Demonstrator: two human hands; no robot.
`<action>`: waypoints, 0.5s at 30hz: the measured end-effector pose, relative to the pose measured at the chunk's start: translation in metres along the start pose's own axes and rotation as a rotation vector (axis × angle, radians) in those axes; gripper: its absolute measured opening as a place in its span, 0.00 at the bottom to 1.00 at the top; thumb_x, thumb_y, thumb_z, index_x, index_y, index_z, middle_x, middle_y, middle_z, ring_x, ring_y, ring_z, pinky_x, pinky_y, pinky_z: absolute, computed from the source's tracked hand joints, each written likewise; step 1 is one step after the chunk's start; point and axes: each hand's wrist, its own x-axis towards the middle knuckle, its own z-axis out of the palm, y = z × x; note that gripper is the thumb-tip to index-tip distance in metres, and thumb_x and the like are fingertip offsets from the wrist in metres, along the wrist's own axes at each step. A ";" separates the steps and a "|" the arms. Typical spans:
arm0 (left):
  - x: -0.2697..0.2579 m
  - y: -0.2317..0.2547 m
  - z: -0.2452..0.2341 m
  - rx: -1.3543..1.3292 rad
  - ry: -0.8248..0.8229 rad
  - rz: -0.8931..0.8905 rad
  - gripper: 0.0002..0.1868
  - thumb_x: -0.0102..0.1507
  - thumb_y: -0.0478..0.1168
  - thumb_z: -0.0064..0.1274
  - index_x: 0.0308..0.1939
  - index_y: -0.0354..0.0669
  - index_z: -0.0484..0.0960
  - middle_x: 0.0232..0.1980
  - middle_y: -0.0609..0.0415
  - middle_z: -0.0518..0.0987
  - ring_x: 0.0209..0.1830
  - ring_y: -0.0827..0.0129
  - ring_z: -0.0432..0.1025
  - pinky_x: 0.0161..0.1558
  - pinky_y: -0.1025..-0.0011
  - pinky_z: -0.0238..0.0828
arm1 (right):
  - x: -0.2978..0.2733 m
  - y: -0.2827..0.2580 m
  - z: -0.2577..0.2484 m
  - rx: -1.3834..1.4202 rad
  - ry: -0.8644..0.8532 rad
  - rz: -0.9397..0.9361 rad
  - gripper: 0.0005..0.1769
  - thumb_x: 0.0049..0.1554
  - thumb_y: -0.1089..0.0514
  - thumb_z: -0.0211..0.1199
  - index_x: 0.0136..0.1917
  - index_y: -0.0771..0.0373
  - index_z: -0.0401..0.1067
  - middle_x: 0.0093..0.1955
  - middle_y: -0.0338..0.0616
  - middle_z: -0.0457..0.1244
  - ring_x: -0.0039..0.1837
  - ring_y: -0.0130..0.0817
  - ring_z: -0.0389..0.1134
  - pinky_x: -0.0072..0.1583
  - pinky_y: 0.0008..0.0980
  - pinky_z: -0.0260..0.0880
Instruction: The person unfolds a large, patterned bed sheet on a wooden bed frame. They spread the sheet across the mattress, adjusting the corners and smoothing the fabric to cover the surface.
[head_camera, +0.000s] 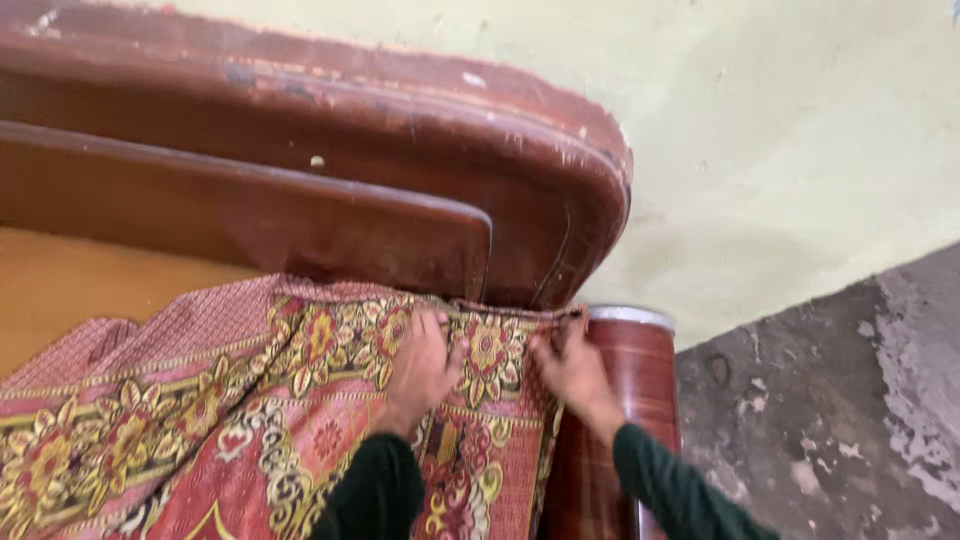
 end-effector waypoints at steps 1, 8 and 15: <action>-0.004 -0.002 0.004 -0.024 0.039 0.046 0.27 0.69 0.51 0.45 0.62 0.32 0.65 0.62 0.34 0.68 0.62 0.43 0.66 0.61 0.51 0.64 | -0.007 0.001 0.007 -0.034 -0.015 -0.012 0.48 0.63 0.45 0.59 0.80 0.71 0.36 0.55 0.70 0.68 0.54 0.52 0.74 0.59 0.42 0.76; -0.011 -0.026 0.048 0.376 -0.023 -0.026 0.36 0.70 0.63 0.28 0.75 0.45 0.57 0.78 0.34 0.51 0.79 0.46 0.44 0.74 0.47 0.37 | -0.008 0.018 0.033 -0.194 -0.106 -0.095 0.43 0.68 0.44 0.46 0.78 0.80 0.35 0.82 0.73 0.37 0.84 0.57 0.35 0.81 0.42 0.36; 0.029 -0.023 0.047 0.440 -0.348 -0.215 0.46 0.66 0.74 0.18 0.79 0.51 0.52 0.81 0.39 0.42 0.82 0.49 0.36 0.76 0.45 0.31 | 0.019 -0.036 0.013 -0.087 -0.494 0.316 0.48 0.65 0.35 0.38 0.83 0.66 0.25 0.87 0.53 0.25 0.87 0.45 0.25 0.83 0.43 0.30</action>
